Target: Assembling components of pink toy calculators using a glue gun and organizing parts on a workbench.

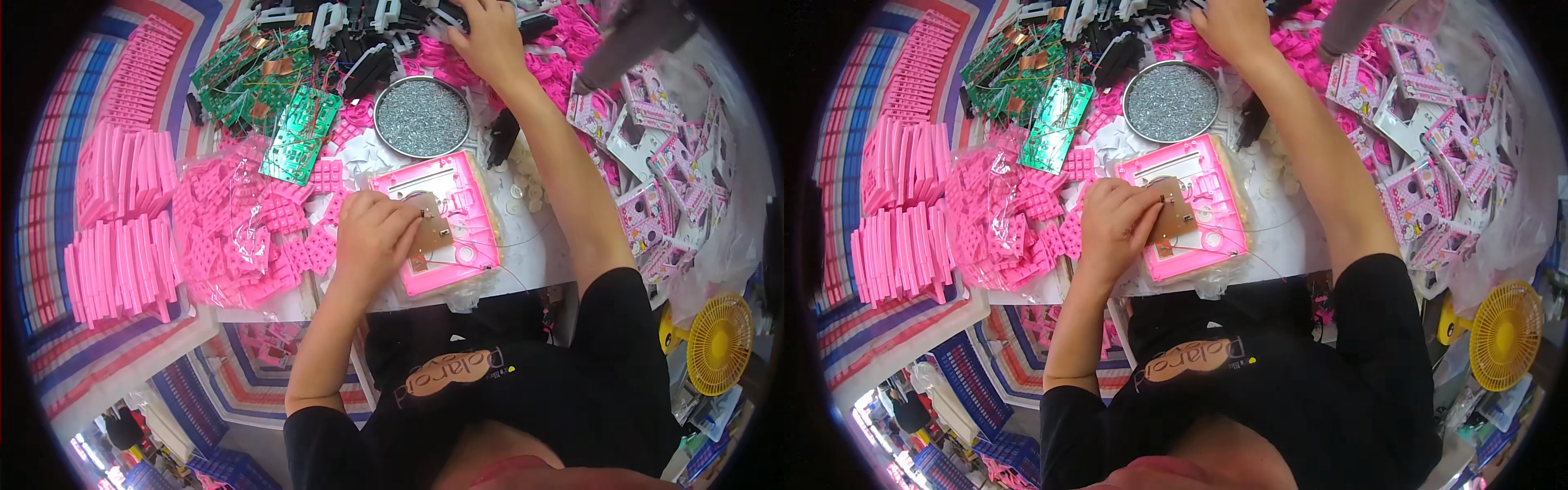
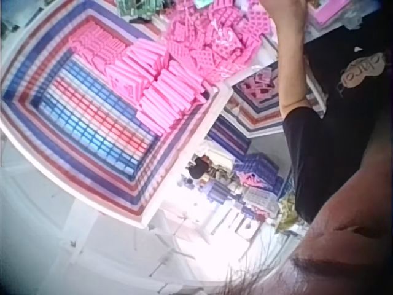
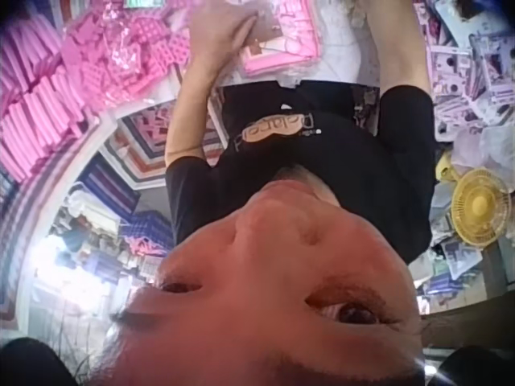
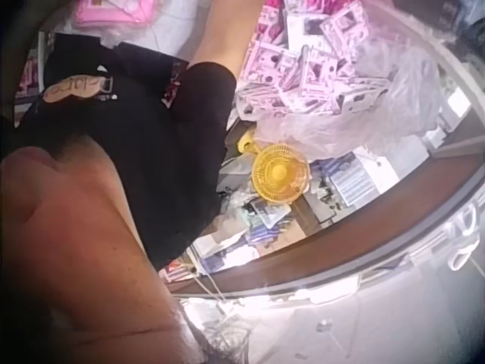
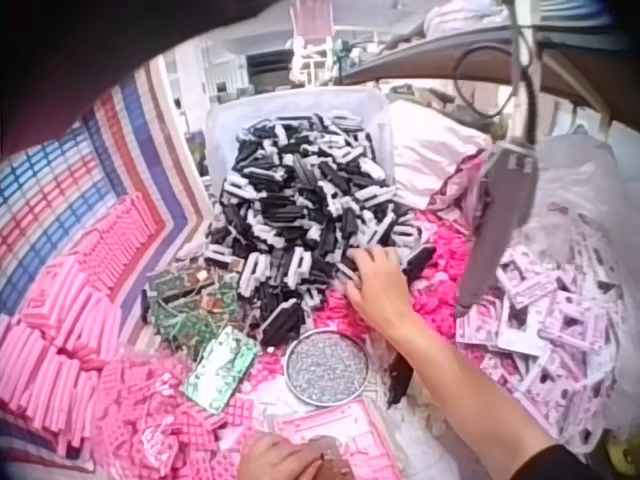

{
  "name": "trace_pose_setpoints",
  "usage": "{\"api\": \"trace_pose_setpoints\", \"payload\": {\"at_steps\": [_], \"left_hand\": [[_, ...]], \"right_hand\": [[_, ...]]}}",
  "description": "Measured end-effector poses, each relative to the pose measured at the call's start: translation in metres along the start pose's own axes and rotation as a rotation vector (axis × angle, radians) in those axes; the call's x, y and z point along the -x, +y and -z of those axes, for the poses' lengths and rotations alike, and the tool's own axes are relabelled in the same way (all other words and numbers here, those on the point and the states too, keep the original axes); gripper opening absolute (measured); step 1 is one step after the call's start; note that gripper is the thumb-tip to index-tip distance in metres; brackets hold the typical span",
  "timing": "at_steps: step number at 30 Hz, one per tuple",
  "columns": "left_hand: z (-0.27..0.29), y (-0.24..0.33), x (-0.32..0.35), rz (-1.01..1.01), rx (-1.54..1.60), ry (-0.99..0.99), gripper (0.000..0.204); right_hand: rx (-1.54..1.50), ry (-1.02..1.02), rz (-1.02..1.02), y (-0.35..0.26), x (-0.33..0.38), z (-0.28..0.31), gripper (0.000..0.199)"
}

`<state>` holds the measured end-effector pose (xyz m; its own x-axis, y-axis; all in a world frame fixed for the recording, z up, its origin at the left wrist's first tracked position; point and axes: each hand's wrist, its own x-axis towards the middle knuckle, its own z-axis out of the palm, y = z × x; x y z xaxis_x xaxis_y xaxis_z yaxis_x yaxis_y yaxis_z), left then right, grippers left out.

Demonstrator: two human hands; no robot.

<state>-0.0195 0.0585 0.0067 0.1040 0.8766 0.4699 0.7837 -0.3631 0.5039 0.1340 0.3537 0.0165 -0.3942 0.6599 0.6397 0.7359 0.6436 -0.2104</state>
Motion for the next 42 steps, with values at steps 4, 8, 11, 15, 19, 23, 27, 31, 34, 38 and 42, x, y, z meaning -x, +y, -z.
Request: {"api": "trace_pose_setpoints", "payload": {"at_steps": [4,8,11,15,19,23,27,31,34,38,42], "left_hand": [[-0.004,-0.007,0.004,0.088,0.069,0.060,0.013],[-0.011,-0.004,0.005,0.475,0.316,0.133,0.013],[-0.022,-0.016,0.012,0.637,0.500,0.262,0.013],[-0.021,-0.020,0.014,0.680,0.635,0.282,0.013],[-0.018,-0.024,0.008,0.502,0.484,0.177,0.010],[-0.002,-0.015,-0.005,0.278,0.278,0.084,0.008],[0.001,-0.022,0.000,0.217,0.233,0.076,0.008],[0.003,-0.023,-0.005,0.274,0.304,0.052,0.008],[0.008,-0.023,-0.005,0.296,0.288,0.030,0.009],[0.011,-0.025,-0.007,0.254,0.249,0.014,0.009],[0.012,-0.029,-0.011,0.192,0.223,-0.020,0.010]], "right_hand": [[-0.030,0.003,-0.056,0.027,-0.017,-0.022,0.040],[-0.183,0.291,-0.053,-0.005,-0.011,0.002,0.023],[-0.400,0.194,0.031,-0.068,0.037,0.038,0.028],[-1.122,-0.265,-0.325,-0.089,0.105,0.113,0.020],[-1.159,-1.197,-0.519,-0.061,0.104,0.132,0.020],[-0.544,-0.799,-0.069,-0.085,0.114,0.126,0.026],[-0.493,-0.562,0.338,-0.087,0.115,0.140,0.034],[-0.666,-0.602,0.385,-0.074,0.132,0.109,0.026],[-0.360,-0.439,0.455,-0.080,0.122,0.097,0.020],[-0.263,-0.429,0.338,-0.087,0.115,0.098,0.023],[-0.478,-0.453,0.479,-0.075,0.122,0.096,0.032]]}}
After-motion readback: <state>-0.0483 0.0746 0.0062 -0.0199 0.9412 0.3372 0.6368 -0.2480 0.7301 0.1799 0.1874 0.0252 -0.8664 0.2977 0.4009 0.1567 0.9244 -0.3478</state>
